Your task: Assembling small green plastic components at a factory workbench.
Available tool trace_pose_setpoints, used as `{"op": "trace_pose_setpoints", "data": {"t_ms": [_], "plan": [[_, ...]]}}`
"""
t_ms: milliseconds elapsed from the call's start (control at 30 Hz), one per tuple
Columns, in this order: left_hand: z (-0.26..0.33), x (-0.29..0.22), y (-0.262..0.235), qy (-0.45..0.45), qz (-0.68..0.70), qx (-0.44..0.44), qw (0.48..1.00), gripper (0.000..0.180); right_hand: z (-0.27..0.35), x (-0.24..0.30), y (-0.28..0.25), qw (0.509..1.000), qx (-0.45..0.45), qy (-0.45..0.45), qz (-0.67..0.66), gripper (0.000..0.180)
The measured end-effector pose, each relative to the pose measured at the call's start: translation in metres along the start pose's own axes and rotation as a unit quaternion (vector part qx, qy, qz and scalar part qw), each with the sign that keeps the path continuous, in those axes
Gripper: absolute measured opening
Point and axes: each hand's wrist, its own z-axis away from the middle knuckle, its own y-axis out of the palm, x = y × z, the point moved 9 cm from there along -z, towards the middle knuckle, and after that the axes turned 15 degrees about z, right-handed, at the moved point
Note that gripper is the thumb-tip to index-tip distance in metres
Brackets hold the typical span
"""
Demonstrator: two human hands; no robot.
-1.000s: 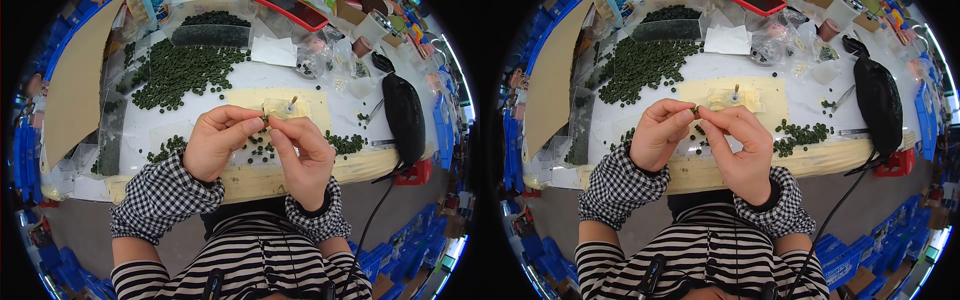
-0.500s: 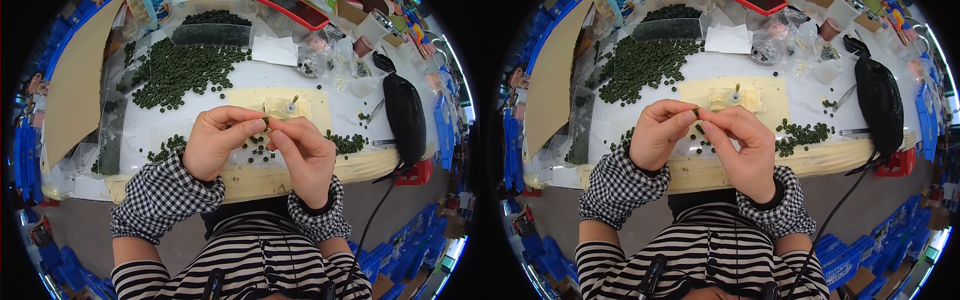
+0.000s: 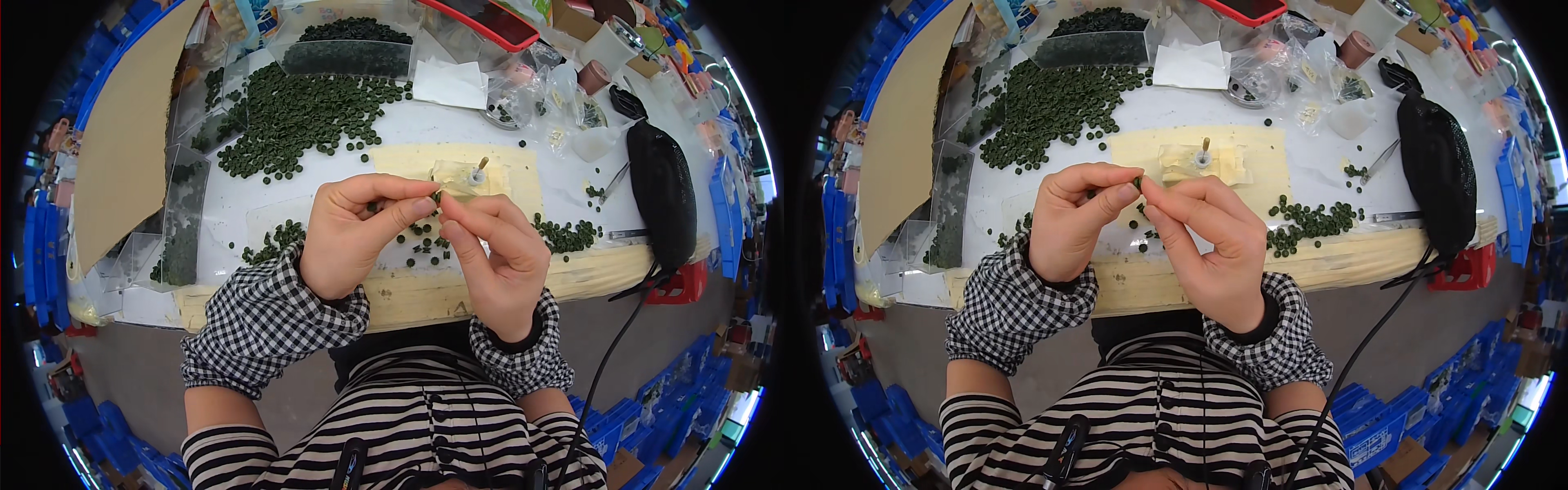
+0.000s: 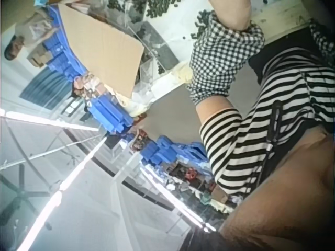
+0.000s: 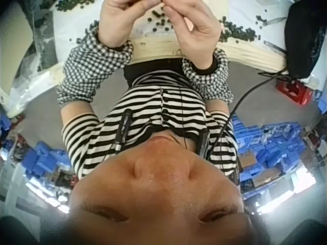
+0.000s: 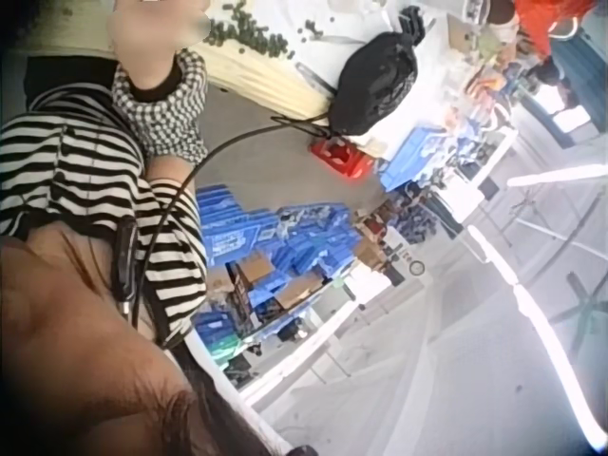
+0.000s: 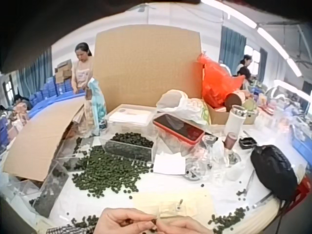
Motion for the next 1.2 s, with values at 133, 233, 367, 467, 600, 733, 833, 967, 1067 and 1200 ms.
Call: {"op": "trace_pose_setpoints", "data": {"t_ms": [133,233,367,467,600,733,833,967,1067,1200], "plan": [[0.001,-0.001,0.003,0.006,0.014,0.016,1.000,0.015,0.001,0.007,0.000,1.000,0.004,-0.027,0.013,0.026],[0.002,-0.012,0.007,0.077,-0.040,0.043,0.995,0.015,0.005,-0.003,0.006,0.994,0.023,0.050,-0.091,0.027],[0.005,-0.020,0.010,0.139,-0.089,0.065,0.984,0.016,0.011,-0.012,0.011,0.979,0.037,0.109,-0.167,0.029],[-0.001,-0.008,0.006,0.066,-0.041,0.045,0.996,0.016,0.008,-0.008,0.007,0.991,0.039,0.066,-0.107,0.028],[-0.002,0.001,0.001,-0.017,0.018,0.018,1.000,0.017,0.000,-0.008,0.000,0.997,0.045,0.030,-0.055,0.027],[-0.002,0.003,0.000,-0.027,0.043,0.014,0.999,0.017,-0.007,0.006,-0.004,0.998,0.027,-0.050,0.023,0.028],[-0.003,0.003,0.000,-0.028,0.047,0.012,0.998,0.017,-0.008,0.011,-0.004,0.995,0.023,-0.080,0.052,0.030],[-0.004,0.004,0.001,-0.009,0.041,0.018,0.999,0.017,-0.006,0.010,-0.004,0.994,0.020,-0.083,0.061,0.031],[-0.005,0.005,-0.001,-0.010,0.038,0.010,0.999,0.017,-0.006,0.005,-0.003,0.995,0.019,-0.079,0.059,0.031],[-0.003,0.003,-0.002,-0.001,0.010,0.003,1.000,0.016,-0.005,0.007,-0.002,0.992,0.018,-0.100,0.077,0.031]]}}
